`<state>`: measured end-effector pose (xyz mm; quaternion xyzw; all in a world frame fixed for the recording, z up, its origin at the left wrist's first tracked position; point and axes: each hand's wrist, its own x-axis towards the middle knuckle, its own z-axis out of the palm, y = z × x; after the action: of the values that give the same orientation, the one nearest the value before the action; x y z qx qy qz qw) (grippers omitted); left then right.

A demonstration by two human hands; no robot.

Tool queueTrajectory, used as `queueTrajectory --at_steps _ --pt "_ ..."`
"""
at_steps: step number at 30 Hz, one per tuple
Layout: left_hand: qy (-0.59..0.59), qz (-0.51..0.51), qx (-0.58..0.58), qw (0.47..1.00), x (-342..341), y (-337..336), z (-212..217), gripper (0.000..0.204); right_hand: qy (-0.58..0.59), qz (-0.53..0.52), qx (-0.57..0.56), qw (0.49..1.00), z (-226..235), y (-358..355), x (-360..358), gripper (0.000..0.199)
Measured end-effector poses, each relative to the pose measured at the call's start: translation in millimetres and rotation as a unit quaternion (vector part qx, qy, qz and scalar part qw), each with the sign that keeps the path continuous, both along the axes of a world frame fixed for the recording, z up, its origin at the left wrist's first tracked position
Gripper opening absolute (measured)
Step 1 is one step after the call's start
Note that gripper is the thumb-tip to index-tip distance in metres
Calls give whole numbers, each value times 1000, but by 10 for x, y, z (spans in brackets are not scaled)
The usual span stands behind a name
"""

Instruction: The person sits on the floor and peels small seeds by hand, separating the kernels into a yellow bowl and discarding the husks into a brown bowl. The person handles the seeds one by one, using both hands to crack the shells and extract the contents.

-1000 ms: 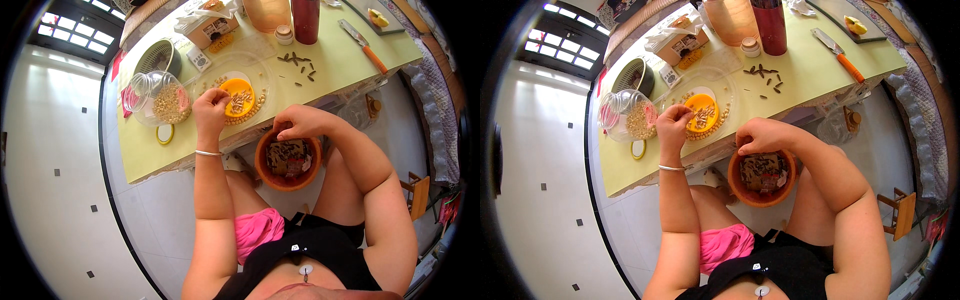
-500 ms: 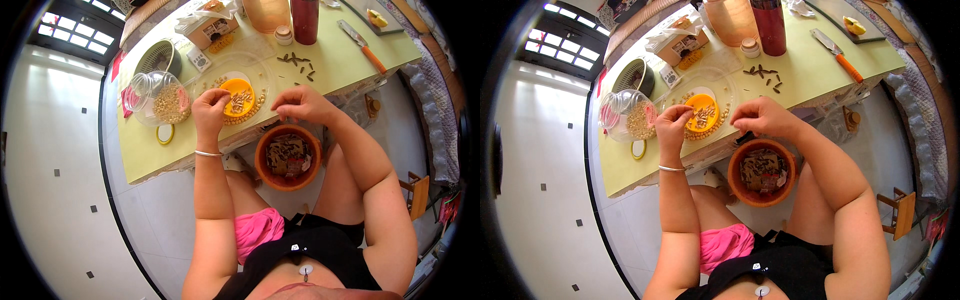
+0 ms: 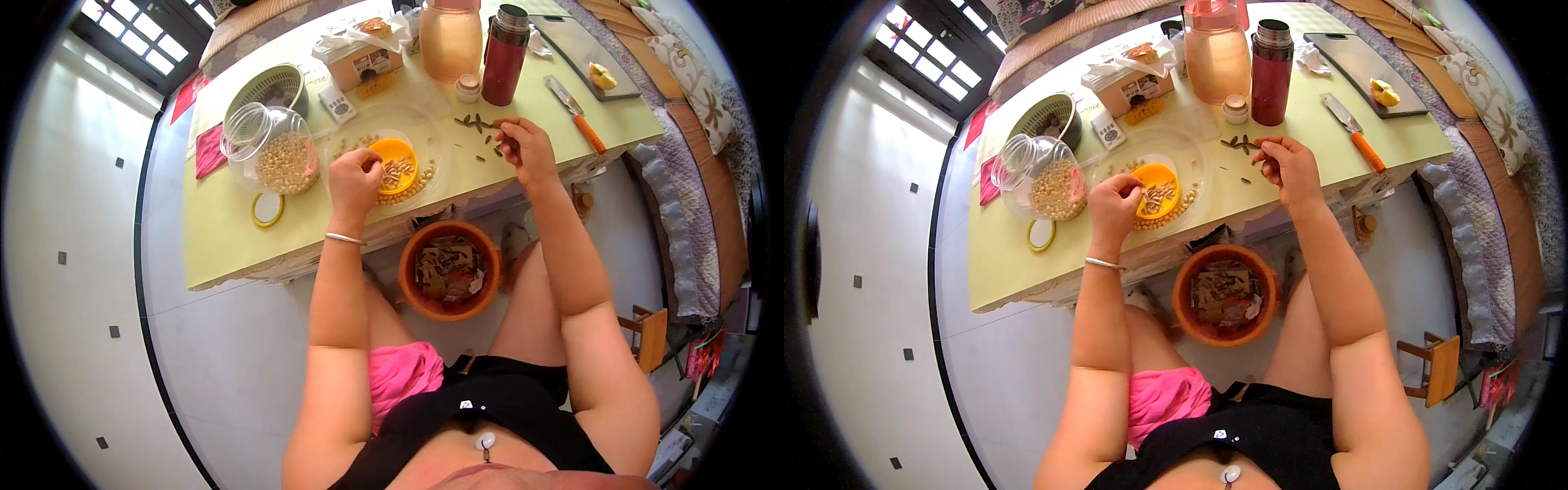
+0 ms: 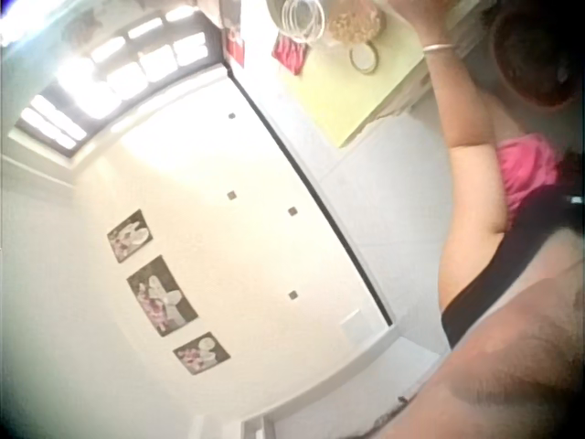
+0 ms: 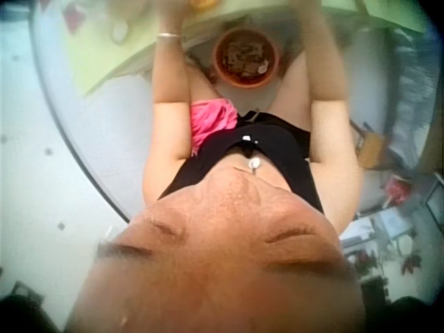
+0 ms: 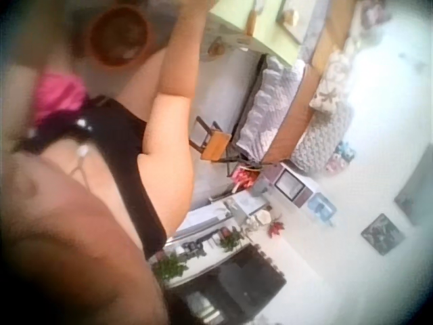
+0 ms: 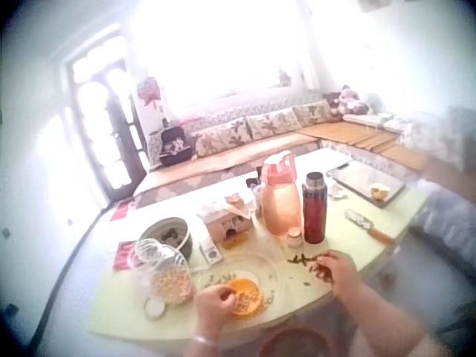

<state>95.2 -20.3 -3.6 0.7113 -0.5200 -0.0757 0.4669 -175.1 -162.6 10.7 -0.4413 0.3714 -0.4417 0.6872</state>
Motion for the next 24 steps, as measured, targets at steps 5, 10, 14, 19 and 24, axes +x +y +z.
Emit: queueTrajectory --at_steps 5,10,14,19,24 --pt "111 -19 -25 993 114 69 -43 10 42 -30 -6 999 104 7 -83 15" --pt "-5 -53 -14 998 26 160 72 9 124 -32 -26 991 -264 130 -187 16" --pt "-143 -44 31 988 10 227 88 12 84 28 -34 996 -188 126 -98 16" --pt "-179 -45 37 982 -44 148 112 12 81 55 -44 994 -127 158 -79 15" --pt "-226 -28 60 972 -88 76 54 11 83 58 -64 993 -91 141 -142 16"
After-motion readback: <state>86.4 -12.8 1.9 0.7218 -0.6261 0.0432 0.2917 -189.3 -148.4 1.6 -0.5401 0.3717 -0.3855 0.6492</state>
